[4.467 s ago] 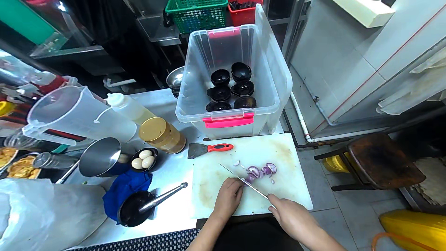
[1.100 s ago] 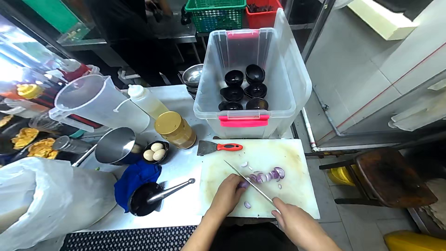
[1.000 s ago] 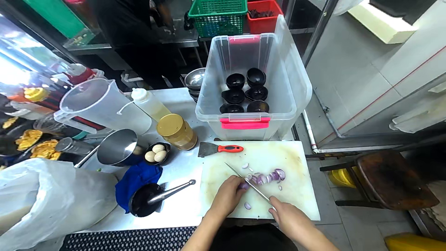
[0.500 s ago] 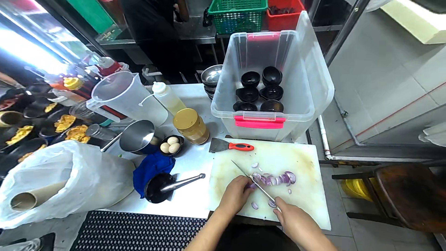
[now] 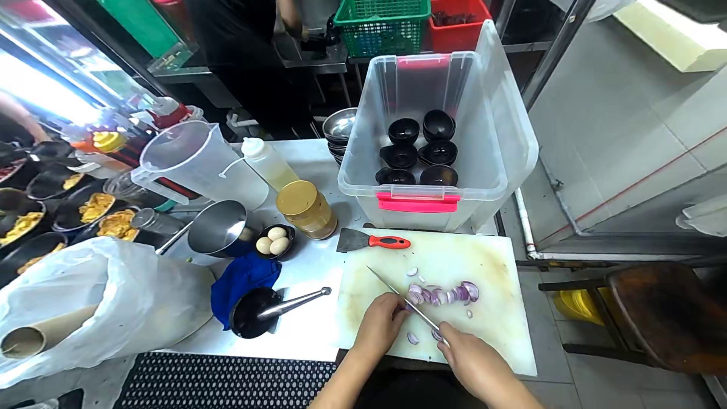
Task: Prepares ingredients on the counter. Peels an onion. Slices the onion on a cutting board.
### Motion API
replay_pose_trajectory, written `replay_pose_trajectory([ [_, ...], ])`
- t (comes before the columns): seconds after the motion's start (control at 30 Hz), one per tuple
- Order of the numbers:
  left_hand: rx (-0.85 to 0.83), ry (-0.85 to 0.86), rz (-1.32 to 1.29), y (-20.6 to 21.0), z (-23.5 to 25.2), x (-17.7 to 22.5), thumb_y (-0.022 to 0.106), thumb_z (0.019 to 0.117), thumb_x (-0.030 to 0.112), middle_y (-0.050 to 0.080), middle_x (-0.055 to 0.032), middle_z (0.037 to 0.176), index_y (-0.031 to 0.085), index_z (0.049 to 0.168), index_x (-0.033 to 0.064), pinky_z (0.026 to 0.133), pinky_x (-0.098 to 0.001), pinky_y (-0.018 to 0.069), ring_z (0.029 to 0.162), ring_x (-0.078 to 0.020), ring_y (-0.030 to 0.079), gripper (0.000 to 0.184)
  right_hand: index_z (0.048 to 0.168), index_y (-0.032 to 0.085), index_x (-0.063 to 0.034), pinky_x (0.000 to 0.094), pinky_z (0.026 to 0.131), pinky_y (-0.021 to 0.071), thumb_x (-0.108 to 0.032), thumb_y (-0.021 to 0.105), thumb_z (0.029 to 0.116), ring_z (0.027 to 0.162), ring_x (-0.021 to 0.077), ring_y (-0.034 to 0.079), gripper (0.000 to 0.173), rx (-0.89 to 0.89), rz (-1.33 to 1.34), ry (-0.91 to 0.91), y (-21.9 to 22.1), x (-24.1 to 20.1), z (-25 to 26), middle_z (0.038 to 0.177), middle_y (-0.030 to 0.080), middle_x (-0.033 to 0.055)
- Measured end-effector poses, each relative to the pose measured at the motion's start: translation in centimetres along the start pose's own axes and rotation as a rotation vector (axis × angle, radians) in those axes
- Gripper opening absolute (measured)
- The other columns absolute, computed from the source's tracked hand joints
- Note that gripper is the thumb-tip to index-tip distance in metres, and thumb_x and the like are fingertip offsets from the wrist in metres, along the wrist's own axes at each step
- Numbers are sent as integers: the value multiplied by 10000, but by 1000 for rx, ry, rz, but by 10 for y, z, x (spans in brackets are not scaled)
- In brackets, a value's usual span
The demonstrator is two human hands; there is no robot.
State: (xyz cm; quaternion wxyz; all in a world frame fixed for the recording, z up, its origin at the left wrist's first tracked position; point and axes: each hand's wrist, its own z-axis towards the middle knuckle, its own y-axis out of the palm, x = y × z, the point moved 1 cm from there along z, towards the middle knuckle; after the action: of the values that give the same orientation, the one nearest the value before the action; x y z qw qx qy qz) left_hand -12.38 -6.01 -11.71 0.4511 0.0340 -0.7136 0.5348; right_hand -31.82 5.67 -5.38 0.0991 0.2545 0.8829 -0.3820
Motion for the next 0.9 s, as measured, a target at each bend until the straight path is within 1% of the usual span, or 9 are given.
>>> replay_pose_trajectory([
  [0.23, 43, 18, 17, 3, -2, -2, 672, 981, 286, 729, -26, 1014, 738, 1023, 95, 947, -311, 567, 984, -126, 694, 206, 1314, 525, -149, 554, 734, 579, -428, 423, 1091, 886, 374, 724, 371, 13, -17, 7, -8, -2, -24, 926, 702, 159],
  [0.37, 75, 38, 17, 5, -4, -4, 679, 979, 286, 733, -20, 1002, 738, 1029, 96, 938, -308, 577, 972, -119, 700, 205, 1371, 485, -156, 569, 777, 579, -407, 425, 1093, 924, 382, 719, 379, -17, 33, 2, 3, -3, 3, 980, 700, 169],
  [0.47, 74, 26, 12, 6, -4, -3, 686, 974, 278, 726, -15, 998, 737, 1039, 96, 916, -297, 583, 948, -111, 696, 201, 1392, 471, -164, 580, 801, 574, -415, 430, 1091, 950, 385, 716, 394, -37, 56, -11, -1, -4, 12, 1006, 700, 171],
  [0.53, 80, 33, 27, 8, -3, -2, 665, 988, 297, 717, -23, 1021, 732, 1066, 103, 923, -300, 579, 970, -117, 688, 220, 1378, 484, -162, 585, 795, 569, -429, 439, 1089, 939, 387, 712, 396, -46, 73, -17, -7, 2, 11, 995, 696, 178],
  [0.63, 78, 43, 145, 15, -1, 2, 581, 1020, 352, 703, -53, 1098, 739, 1166, 160, 948, -353, 572, 1054, -174, 677, 288, 1361, 493, -168, 573, 789, 570, -446, 428, 1089, 928, 376, 711, 394, -19, 62, 7, -12, 13, 6, 975, 695, 166],
  [0.7, 33, 12, 204, 17, 4, 4, 547, 1025, 391, 694, -65, 1116, 743, 1196, 195, 945, -371, 570, 1067, -200, 672, 325, 1350, 504, -170, 575, 791, 572, -442, 428, 1088, 933, 380, 714, 386, 13, 41, 30, -11, 14, 2, 978, 700, 165],
  [0.8, -54, -60, 124, 8, 7, 6, 605, 993, 428, 685, -81, 1178, 720, 1226, 156, 972, -366, 557, 1085, -198, 669, 376, 1337, 514, -169, 563, 774, 575, -437, 423, 1090, 919, 377, 716, 376, 41, 7, 33, -10, 10, -7, 964, 700, 159],
  [0.83, -63, -80, 79, 4, 5, 6, 638, 975, 437, 680, -88, 1180, 704, 1220, 124, 937, -351, 568, 1034, -187, 672, 403, 1344, 514, -172, 560, 769, 578, -439, 422, 1091, 916, 375, 718, 379, 44, -2, 30, -11, 8, -10, 965, 702, 156],
  [0.9, -57, -91, 15, 0, 1, 3, 642, 979, 407, 672, -92, 1140, 690, 1187, 83, 855, -318, 582, 923, -158, 667, 388, 1365, 516, -172, 557, 772, 581, -433, 424, 1092, 925, 370, 721, 390, 44, -13, 24, -11, 4, -13, 979, 707, 157],
])
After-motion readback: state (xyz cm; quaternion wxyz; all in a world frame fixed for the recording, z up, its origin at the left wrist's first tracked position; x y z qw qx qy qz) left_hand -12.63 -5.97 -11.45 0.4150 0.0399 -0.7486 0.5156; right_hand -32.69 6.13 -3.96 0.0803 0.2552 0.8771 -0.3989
